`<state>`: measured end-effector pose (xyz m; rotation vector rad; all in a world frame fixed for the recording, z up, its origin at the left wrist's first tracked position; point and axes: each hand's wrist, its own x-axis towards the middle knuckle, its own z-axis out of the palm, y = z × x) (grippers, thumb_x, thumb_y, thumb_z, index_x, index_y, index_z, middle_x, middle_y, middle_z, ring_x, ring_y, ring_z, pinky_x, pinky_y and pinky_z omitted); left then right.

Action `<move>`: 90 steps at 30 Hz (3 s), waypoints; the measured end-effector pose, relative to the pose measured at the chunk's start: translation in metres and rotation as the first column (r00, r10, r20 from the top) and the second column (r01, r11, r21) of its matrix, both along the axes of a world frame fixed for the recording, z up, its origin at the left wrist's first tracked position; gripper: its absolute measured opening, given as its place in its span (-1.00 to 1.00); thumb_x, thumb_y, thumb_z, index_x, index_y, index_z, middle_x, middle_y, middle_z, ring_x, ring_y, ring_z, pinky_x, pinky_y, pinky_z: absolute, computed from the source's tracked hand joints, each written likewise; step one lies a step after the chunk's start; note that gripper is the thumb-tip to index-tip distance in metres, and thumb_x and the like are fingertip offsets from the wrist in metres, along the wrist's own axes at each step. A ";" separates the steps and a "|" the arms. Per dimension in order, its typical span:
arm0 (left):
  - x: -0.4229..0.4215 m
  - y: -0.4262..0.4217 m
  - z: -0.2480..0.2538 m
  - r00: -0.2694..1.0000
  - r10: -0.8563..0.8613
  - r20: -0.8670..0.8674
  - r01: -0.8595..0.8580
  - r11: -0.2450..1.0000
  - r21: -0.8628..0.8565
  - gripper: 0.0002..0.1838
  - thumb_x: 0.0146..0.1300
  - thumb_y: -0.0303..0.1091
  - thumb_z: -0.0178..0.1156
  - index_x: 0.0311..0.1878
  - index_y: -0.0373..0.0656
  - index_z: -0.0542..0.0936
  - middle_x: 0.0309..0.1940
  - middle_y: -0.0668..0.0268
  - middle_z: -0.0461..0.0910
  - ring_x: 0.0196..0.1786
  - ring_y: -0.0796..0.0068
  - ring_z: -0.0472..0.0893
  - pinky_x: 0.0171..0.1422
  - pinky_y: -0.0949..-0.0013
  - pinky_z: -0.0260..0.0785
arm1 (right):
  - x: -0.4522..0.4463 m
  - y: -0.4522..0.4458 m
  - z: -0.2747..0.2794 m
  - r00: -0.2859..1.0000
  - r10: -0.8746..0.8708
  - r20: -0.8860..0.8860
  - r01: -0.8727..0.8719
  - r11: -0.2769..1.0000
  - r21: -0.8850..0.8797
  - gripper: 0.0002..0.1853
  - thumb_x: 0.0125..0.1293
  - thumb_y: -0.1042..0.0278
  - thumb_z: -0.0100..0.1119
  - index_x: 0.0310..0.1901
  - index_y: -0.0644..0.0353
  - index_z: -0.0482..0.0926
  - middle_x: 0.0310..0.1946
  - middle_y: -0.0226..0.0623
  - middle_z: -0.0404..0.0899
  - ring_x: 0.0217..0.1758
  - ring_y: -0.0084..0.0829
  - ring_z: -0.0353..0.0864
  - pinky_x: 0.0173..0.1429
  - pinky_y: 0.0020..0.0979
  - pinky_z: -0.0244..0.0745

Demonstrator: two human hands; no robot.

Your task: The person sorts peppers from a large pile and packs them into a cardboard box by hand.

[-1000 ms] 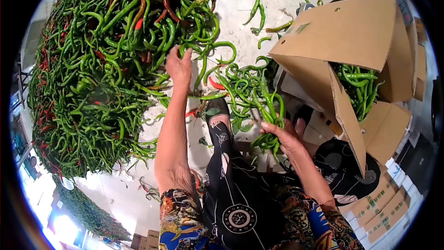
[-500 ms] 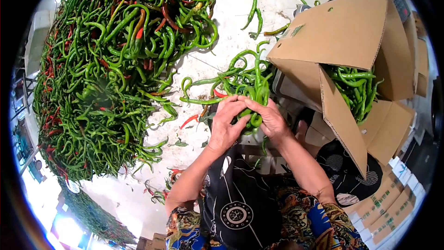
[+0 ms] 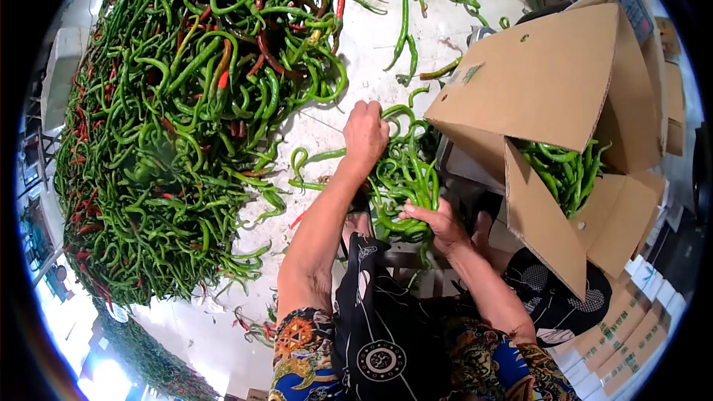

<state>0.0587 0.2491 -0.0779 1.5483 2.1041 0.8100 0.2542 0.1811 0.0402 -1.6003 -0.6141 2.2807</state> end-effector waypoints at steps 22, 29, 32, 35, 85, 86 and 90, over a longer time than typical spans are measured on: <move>-0.084 -0.023 0.133 0.243 0.352 0.904 -0.484 0.852 -0.201 -0.62 0.40 -0.20 0.05 0.16 -0.23 0.48 -0.32 0.37 0.57 -0.43 0.67 0.46 -0.53 0.62 0.27 | 0.006 0.004 -0.002 1.000 0.021 -0.006 -0.021 0.997 0.073 -0.74 0.21 0.37 0.25 -0.10 0.28 0.54 -0.26 -0.34 0.60 -0.16 -0.46 0.62 0.03 -0.41 0.46; -0.096 -0.082 0.160 -0.466 -0.098 0.879 -0.457 0.878 -0.145 -0.54 0.47 -0.13 -0.10 0.23 -0.31 0.39 -0.31 0.23 0.57 -0.51 0.54 0.36 -0.71 0.58 0.16 | -0.012 0.012 0.025 0.984 -0.057 -0.170 0.053 0.998 -0.033 -0.66 0.12 0.47 0.32 -0.06 0.31 0.50 -0.23 -0.25 0.61 -0.16 -0.36 0.66 0.06 -0.34 0.52; -0.095 -0.093 0.166 -0.485 -0.115 0.867 -0.455 0.880 -0.138 -0.55 0.47 -0.17 -0.11 0.25 -0.30 0.37 -0.26 0.22 0.57 -0.49 0.53 0.36 -0.71 0.58 0.17 | -0.018 0.017 0.038 0.980 -0.060 -0.191 0.067 0.997 0.028 -0.69 0.11 0.45 0.33 -0.11 0.29 0.52 -0.28 -0.28 0.62 -0.18 -0.40 0.65 0.06 -0.35 0.51; -0.091 -0.095 0.180 -0.470 -0.173 0.866 -0.434 0.899 -0.056 -0.56 0.45 -0.21 -0.11 0.29 -0.24 0.37 -0.23 0.24 0.58 -0.47 0.55 0.40 -0.69 0.59 0.20 | -0.023 0.021 0.054 0.977 -0.046 -0.209 0.060 0.997 0.058 -0.68 0.11 0.43 0.36 -0.11 0.29 0.52 -0.26 -0.26 0.64 -0.17 -0.42 0.65 0.06 -0.37 0.53; 0.005 -0.087 0.439 0.956 -0.137 -0.258 0.258 0.809 0.527 -0.59 0.22 -0.66 0.15 0.16 -0.26 0.54 -0.04 0.01 0.61 -0.03 0.17 0.65 0.06 0.31 0.47 | -0.053 0.037 0.235 0.423 -0.101 -0.901 0.405 0.910 0.088 -0.45 0.19 0.50 0.18 0.25 0.28 0.37 0.06 -0.18 0.58 0.13 -0.34 0.58 0.27 -0.27 0.48; 0.008 -0.079 0.442 0.924 -0.131 -0.360 0.326 0.760 0.562 -0.59 0.22 -0.67 0.14 0.17 -0.27 0.54 -0.16 0.02 0.65 -0.18 0.18 0.67 -0.06 0.33 0.51 | -0.045 0.039 0.244 0.435 -0.109 -0.894 0.412 0.907 0.089 -0.48 0.21 0.49 0.18 0.24 0.27 0.39 0.05 -0.19 0.59 0.11 -0.35 0.58 0.25 -0.27 0.49; 0.044 -0.046 0.472 0.839 -0.187 -0.510 0.514 0.579 0.633 -0.63 0.15 -0.65 0.23 0.07 -0.26 0.60 -0.17 0.04 0.66 -0.18 0.21 0.68 -0.08 0.31 0.54 | -0.014 0.053 0.276 0.487 -0.116 -0.866 0.536 0.822 0.192 -0.58 0.26 0.47 0.20 0.17 0.20 0.47 0.03 -0.32 0.59 0.07 -0.41 0.58 0.21 -0.34 0.49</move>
